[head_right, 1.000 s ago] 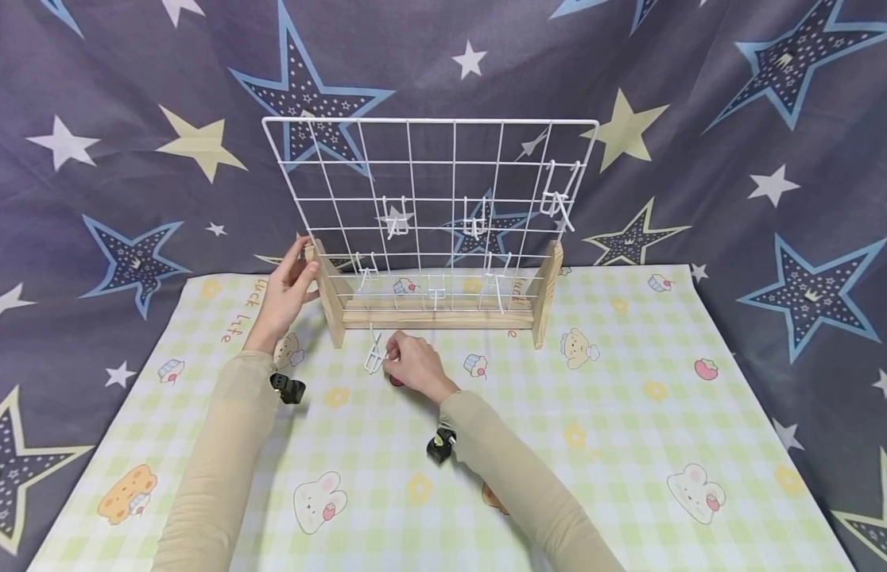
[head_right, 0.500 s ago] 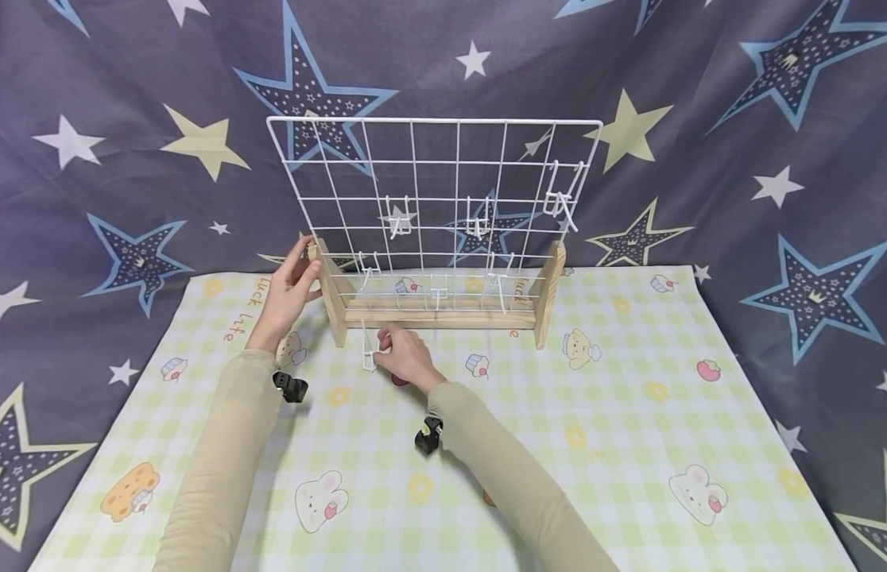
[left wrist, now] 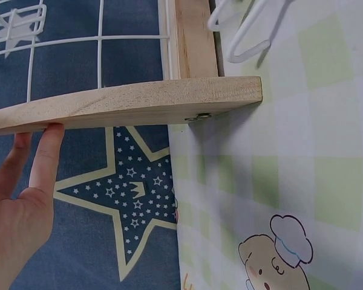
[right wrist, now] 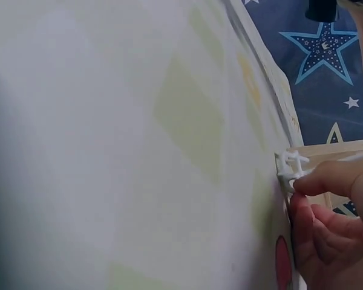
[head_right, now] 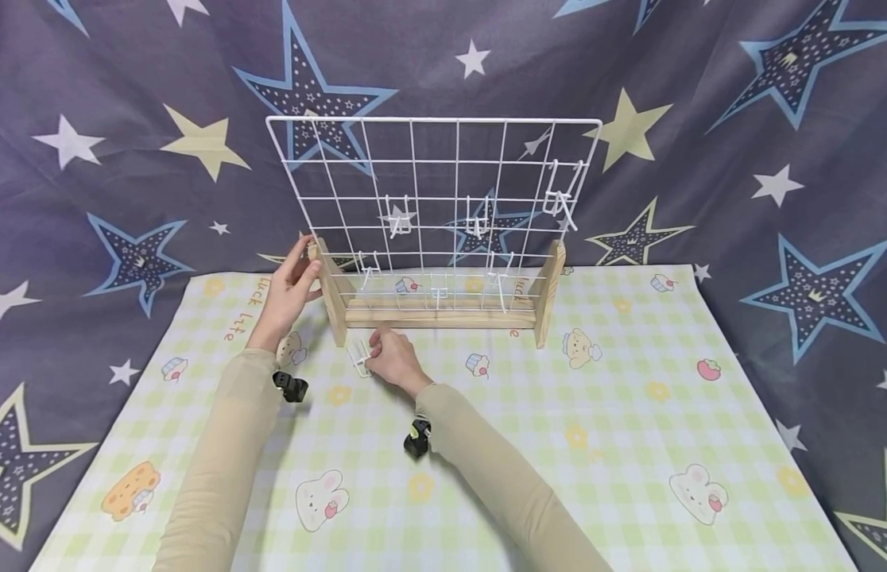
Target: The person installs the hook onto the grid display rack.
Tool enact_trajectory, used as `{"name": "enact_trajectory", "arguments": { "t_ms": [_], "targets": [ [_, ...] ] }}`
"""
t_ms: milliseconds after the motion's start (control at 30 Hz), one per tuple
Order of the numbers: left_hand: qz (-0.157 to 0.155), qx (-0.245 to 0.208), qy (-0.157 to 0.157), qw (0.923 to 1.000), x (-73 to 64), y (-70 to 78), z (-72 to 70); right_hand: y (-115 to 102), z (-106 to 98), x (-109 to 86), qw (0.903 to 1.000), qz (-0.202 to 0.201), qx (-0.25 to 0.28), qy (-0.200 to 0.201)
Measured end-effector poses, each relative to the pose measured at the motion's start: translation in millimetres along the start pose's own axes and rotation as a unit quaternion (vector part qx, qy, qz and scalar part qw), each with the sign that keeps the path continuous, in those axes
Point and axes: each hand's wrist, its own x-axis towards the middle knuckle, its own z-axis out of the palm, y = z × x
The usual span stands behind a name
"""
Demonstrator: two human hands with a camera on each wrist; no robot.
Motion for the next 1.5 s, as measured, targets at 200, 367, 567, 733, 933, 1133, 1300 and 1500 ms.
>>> {"name": "enact_trajectory", "arguments": {
  "t_ms": [200, 367, 567, 733, 933, 1133, 1300, 1500],
  "targets": [
    [0.000, 0.002, -0.002, 1.0000, -0.6, 0.1, 0.2, 2, -2, -1.0, 0.9995, 0.008, 0.029, 0.001],
    [-0.008, 0.004, -0.001, 1.0000, -1.1, 1.2, -0.4, 7, -8, -3.4, 0.9977, -0.002, 0.067, -0.006],
    [-0.006, 0.001, -0.002, 1.0000, -1.0, 1.7, -0.2, 10, -18, -8.4, 0.9928, 0.016, 0.119, -0.001],
    [-0.002, 0.002, -0.002, 1.0000, -0.7, 1.2, 0.1, 7, -29, -13.3, 0.9837, 0.020, 0.178, 0.013],
    [-0.007, 0.005, -0.005, 1.0000, -0.5, 0.9, -0.5, 0, -44, -20.4, 0.9651, 0.008, 0.262, 0.008],
    [-0.013, 0.004, -0.005, 0.9999, -1.6, 1.4, -0.1, -10, -57, -24.4, 0.9457, 0.015, 0.324, -0.015],
    [-0.015, 0.000, -0.004, 0.9999, -1.1, 1.7, 0.1, -24, -69, -26.3, 0.9371, 0.008, 0.348, -0.018],
    [-0.014, 0.000, -0.004, 0.9999, -0.8, 1.9, 0.3, -39, -82, -25.2, 0.9459, -0.028, 0.323, -0.013]
  ]
}}
